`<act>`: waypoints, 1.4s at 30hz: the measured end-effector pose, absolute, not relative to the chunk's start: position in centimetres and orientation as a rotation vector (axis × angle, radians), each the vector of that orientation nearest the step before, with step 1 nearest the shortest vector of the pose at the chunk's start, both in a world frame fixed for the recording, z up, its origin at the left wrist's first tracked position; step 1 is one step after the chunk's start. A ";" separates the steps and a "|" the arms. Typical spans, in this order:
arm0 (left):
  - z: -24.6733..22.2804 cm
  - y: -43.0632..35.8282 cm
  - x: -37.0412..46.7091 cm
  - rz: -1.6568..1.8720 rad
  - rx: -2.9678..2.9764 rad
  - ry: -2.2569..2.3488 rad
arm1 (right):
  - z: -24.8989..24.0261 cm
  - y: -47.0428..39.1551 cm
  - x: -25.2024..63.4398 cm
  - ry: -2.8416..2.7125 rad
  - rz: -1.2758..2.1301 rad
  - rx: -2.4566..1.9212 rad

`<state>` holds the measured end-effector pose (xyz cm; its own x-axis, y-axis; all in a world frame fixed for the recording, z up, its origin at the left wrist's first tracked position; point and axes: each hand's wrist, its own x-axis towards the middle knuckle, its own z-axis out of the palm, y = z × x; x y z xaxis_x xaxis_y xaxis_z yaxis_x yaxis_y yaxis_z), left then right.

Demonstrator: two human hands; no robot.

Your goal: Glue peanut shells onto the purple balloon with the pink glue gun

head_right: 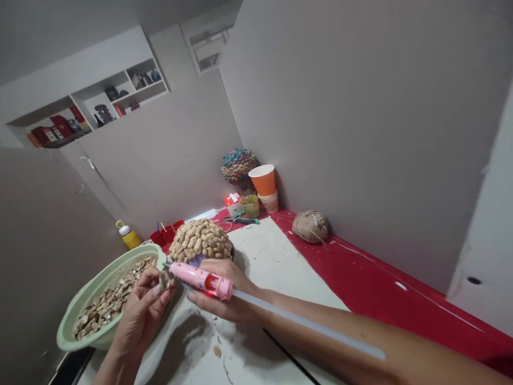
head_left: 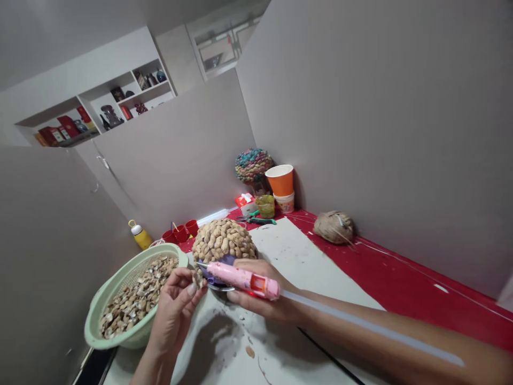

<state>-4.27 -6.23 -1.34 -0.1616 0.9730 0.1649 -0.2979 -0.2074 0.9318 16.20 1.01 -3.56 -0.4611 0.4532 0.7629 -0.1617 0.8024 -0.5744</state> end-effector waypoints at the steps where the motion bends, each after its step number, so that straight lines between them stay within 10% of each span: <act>1: -1.6 -6.2 -4.4 1.577 1.035 0.961 | -3.7 1.0 16.2 -1.971 0.678 -0.206; 42: -2.7 -5.5 -5.2 1.617 0.893 0.982 | -5.4 2.8 16.0 -2.117 0.877 -0.165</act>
